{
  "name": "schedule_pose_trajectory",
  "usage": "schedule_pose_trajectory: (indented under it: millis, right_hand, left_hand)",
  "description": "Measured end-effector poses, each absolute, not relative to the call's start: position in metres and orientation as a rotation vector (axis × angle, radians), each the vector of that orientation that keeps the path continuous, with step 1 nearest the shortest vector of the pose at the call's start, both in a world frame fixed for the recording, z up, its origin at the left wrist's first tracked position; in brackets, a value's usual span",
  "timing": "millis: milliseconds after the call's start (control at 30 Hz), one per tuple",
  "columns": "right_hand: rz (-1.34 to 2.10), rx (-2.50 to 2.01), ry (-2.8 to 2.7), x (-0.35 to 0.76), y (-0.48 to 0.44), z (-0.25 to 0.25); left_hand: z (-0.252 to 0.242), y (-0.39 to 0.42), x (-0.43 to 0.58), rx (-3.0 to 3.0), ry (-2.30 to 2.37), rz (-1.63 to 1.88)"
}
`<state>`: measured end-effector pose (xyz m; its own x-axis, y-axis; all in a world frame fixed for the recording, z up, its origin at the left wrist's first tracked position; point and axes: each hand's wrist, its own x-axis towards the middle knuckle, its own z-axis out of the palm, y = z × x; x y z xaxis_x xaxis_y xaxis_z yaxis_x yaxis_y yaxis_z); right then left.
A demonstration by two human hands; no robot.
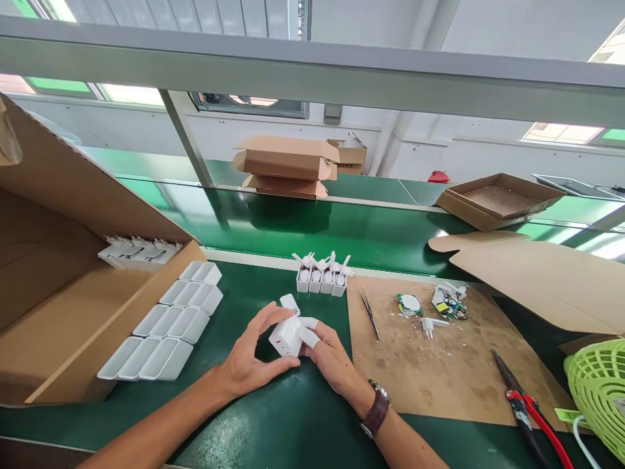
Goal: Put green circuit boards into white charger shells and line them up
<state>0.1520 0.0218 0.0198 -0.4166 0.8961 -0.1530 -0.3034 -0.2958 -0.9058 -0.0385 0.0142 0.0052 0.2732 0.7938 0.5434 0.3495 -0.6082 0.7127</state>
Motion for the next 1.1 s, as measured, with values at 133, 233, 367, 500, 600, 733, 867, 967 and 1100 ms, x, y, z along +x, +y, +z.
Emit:
schedule_pose_trajectory:
  millis: [133,233,367,500,600,733,867,967,1100]
  right_hand:
    - [1.901,-0.861,-0.902,0.149,0.019,0.026]
    - [1.918,-0.895,-0.883,0.148,0.019,0.028]
    - [1.944,-0.901,-0.864,0.148,0.020,0.026]
    - [1.961,-0.898,-0.849,0.147,0.020,0.023]
    - [1.967,-0.893,-0.860,0.147,0.020,0.023]
    - [1.959,-0.900,-0.886,0.146,0.019,0.025]
    - [1.953,-0.901,-0.906,0.145,0.019,0.028]
    - [1.953,-0.904,-0.910,0.145,0.019,0.028]
    - [1.959,-0.900,-0.900,0.146,0.019,0.027]
  left_hand:
    - [0.005,0.017,-0.040,2.132,1.001,1.310]
    - [0.001,0.020,-0.042,2.164,0.961,1.287]
    - [-0.006,0.021,-0.041,2.148,0.976,1.294]
    - [-0.008,0.021,-0.040,2.129,1.031,1.288]
    - [-0.006,0.021,-0.040,2.142,1.026,1.319]
    - [-0.006,0.022,-0.040,2.145,1.008,1.341]
    - [-0.006,0.022,-0.040,2.118,1.033,1.308]
    - [-0.007,0.021,-0.040,2.112,1.016,1.304]
    - [-0.005,0.021,-0.041,2.096,1.009,1.258]
